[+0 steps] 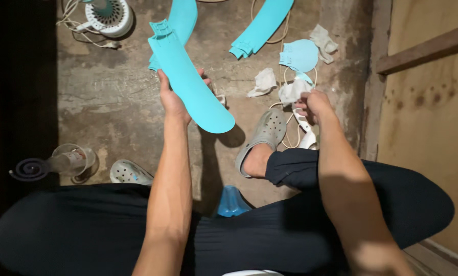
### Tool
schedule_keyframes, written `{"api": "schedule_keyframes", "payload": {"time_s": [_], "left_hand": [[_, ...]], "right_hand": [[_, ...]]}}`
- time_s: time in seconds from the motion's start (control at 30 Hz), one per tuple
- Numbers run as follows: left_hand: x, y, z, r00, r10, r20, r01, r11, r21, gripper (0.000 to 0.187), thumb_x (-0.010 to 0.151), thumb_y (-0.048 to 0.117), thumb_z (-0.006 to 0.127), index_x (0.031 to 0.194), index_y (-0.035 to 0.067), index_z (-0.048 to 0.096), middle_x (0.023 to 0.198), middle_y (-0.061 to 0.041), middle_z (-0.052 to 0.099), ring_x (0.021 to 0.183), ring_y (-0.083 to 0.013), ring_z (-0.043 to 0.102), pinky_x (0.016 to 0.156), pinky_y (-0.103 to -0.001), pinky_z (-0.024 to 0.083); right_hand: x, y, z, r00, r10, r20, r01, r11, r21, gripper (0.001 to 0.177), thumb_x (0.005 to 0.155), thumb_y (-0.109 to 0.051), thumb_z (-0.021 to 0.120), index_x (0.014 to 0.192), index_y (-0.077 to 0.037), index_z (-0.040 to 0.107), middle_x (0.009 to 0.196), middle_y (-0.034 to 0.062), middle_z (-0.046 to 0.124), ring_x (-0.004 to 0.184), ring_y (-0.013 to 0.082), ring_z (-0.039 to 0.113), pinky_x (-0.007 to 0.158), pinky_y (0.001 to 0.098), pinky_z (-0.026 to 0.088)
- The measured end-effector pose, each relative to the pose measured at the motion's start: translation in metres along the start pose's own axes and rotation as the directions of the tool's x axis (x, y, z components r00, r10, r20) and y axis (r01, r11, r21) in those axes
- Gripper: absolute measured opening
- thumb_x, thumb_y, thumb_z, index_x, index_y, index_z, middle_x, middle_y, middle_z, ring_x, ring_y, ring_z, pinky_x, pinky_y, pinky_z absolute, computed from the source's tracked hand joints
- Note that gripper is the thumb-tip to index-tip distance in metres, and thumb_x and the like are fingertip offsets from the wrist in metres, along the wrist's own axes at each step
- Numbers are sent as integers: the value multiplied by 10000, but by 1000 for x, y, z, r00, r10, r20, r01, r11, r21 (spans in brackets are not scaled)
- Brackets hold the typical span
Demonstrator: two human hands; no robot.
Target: The person sits on a small stool and wipes a light blue plastic fan blade with a white cloth. They hold the blade with one hand and scrub its surface with the other, flipping it over to clean both sides. Other fan blades and a disassembled fan motor are visible on the floor nearby.
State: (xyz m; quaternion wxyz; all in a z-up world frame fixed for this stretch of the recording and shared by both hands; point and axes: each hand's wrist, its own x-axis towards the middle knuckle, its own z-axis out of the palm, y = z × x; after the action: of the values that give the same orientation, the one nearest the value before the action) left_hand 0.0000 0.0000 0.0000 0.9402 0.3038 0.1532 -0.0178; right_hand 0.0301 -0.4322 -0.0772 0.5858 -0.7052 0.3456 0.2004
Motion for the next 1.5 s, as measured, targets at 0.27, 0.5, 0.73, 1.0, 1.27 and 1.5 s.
{"api": "schedule_keyframes", "payload": {"time_s": [0.27,0.5,0.73,1.0,1.27,1.5], "left_hand": [[-4,10,-8,998,26,-57,-23,999,45,844,957,715,311,1354,1,521,1178,-273,673,1039,-447,692,911,-602,601],[-25,46,-48,987,88,-133,-94,995,-37,867,972,742,294,1310,-11,561,1109,-244,689,947,-433,706,882,-592,596],[-34,52,-75,990,46,-129,-52,998,-37,913,962,748,282,1431,1,519,1228,-267,674,1016,-441,706,926,-559,588],[-40,47,-82,996,2,-91,-12,993,-114,936,939,790,285,1457,38,488,1263,-267,649,1022,-433,678,881,-548,562],[-36,53,-62,998,51,34,-42,973,-226,884,1008,734,279,1461,5,491,1234,-302,657,1027,-449,699,925,-562,565],[-34,72,-37,983,77,168,-37,972,-230,879,989,732,251,1448,21,488,1236,-271,664,1000,-438,705,860,-584,566]], "right_hand": [[-10,18,8,679,-498,-539,189,828,-527,387,831,-119,680,1213,-58,670,1269,273,569,1127,463,560,939,530,461],[-36,9,106,570,-822,-10,619,437,-653,385,878,-68,670,1260,-27,651,1290,220,587,1207,416,573,1033,476,482],[-61,6,219,627,-708,326,717,359,-598,313,905,-235,687,1141,-35,740,1229,200,646,1172,405,589,1001,475,486],[-71,5,286,776,-520,357,522,211,-827,372,819,-333,743,1061,-53,785,1241,172,664,1252,366,517,1012,535,424],[-73,-16,273,553,-678,485,650,-14,-760,213,810,-198,682,919,-65,808,1152,145,721,1208,378,540,1022,540,407],[-68,-89,263,361,-858,366,871,171,-460,217,911,-219,661,881,-8,703,759,190,682,690,357,669,650,433,528]]}}
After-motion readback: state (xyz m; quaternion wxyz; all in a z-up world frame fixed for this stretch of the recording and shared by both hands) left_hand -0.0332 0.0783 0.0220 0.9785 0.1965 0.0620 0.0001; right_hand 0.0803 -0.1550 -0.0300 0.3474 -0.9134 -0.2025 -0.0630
